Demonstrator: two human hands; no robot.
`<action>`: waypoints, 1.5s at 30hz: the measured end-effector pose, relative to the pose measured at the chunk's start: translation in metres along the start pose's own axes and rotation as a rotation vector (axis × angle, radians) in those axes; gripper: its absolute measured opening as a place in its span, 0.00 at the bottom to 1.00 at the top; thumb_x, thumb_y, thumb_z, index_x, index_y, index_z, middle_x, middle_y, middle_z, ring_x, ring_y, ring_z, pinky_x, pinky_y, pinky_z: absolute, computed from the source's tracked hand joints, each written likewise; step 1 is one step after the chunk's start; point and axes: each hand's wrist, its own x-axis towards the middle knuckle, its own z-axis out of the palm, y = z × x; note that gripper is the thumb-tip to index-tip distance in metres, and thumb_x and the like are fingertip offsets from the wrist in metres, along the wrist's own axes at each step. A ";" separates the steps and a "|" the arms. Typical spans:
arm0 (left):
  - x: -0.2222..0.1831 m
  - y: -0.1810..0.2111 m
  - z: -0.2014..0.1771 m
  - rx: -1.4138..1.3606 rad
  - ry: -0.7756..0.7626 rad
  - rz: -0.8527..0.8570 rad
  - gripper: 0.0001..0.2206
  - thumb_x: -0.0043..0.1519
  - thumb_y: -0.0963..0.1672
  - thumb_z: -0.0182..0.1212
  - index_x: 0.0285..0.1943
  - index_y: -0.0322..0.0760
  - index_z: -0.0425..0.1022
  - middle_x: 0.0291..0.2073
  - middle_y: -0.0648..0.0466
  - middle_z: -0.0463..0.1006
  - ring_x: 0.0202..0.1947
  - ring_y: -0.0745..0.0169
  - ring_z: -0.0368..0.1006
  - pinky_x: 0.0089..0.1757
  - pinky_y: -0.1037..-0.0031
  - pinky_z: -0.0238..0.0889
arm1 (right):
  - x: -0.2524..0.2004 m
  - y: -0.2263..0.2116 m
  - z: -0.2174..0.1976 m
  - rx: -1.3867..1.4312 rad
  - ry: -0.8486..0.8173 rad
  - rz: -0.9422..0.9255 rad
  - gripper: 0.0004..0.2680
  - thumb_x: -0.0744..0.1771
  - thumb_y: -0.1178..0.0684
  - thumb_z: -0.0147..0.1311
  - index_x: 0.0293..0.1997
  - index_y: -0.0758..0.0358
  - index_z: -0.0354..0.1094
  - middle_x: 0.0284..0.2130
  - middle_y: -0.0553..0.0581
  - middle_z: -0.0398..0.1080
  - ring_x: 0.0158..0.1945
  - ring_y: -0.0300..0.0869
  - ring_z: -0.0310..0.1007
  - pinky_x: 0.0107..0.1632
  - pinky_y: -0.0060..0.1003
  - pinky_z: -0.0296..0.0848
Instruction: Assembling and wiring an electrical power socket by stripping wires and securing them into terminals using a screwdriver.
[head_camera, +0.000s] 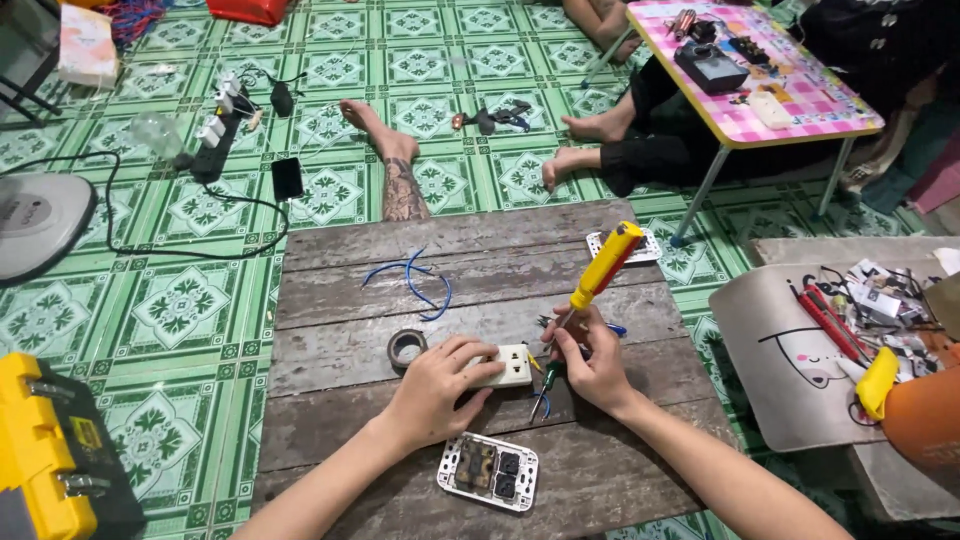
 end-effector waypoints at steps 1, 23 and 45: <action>0.000 -0.001 0.000 0.018 -0.010 0.007 0.17 0.50 0.40 0.67 0.50 0.39 0.79 0.52 0.54 0.77 0.51 0.55 0.71 0.48 0.66 0.67 | 0.000 -0.001 0.002 -0.038 0.001 -0.036 0.12 0.68 0.66 0.46 0.57 0.65 0.60 0.35 0.55 0.74 0.30 0.36 0.72 0.34 0.27 0.74; -0.010 -0.022 0.020 0.055 0.027 0.043 0.12 0.58 0.43 0.65 0.52 0.47 0.77 0.51 0.58 0.75 0.51 0.52 0.74 0.44 0.65 0.69 | 0.006 -0.008 0.012 -0.127 0.128 -0.156 0.07 0.68 0.62 0.56 0.51 0.70 0.71 0.19 0.55 0.76 0.16 0.38 0.75 0.30 0.32 0.78; -0.012 -0.027 0.019 0.129 -0.041 0.090 0.19 0.56 0.43 0.67 0.58 0.43 0.74 0.53 0.51 0.74 0.52 0.49 0.74 0.46 0.63 0.69 | 0.001 -0.023 0.005 -0.070 0.153 0.007 0.05 0.72 0.63 0.39 0.50 0.66 0.62 0.24 0.53 0.64 0.25 0.35 0.60 0.30 0.32 0.65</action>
